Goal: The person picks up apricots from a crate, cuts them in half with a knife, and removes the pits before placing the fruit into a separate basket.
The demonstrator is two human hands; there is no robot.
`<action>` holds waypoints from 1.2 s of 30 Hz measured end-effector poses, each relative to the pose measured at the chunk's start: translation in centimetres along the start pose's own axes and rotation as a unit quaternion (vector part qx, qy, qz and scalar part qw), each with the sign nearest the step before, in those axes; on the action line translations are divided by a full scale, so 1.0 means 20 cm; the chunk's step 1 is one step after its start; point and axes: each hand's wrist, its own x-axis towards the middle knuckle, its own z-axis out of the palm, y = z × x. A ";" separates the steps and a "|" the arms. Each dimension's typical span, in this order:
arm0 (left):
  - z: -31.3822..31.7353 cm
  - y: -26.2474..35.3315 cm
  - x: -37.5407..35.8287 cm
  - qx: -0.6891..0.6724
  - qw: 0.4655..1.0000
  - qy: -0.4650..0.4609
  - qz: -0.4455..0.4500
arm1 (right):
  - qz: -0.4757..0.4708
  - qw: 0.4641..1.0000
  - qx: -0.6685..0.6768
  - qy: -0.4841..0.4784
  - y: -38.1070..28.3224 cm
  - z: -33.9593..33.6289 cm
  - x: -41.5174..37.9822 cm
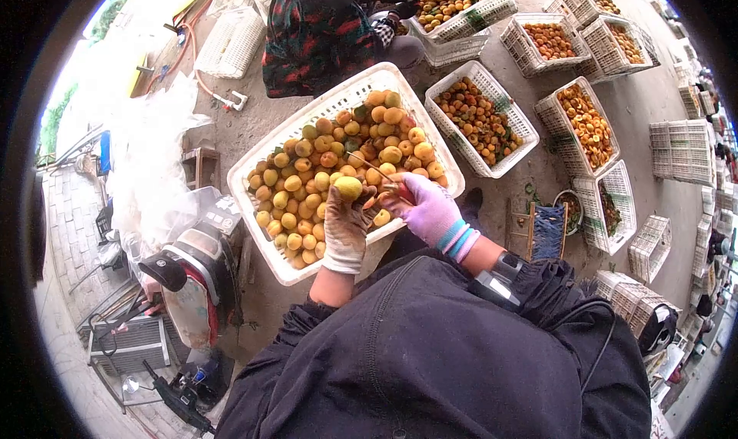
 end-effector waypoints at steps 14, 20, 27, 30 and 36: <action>0.25 -0.04 -0.12 0.019 1.000 -0.008 -0.024 | -0.236 0.966 -0.103 0.008 -0.22 0.04 0.02; 0.18 -0.01 -0.13 -0.016 0.993 -0.082 -0.084 | -0.300 0.944 -0.127 -0.056 -0.19 0.05 0.01; 0.22 0.09 -0.09 -0.049 0.986 0.025 -0.155 | 0.180 0.847 0.493 -0.089 -0.10 -0.02 0.05; 0.22 0.09 -0.10 -0.044 0.989 0.021 -0.137 | 0.169 0.839 0.508 -0.099 -0.10 -0.04 0.04; 0.19 0.09 -0.12 0.077 0.993 0.021 -0.088 | 0.117 0.872 0.463 -0.107 -0.11 -0.05 0.04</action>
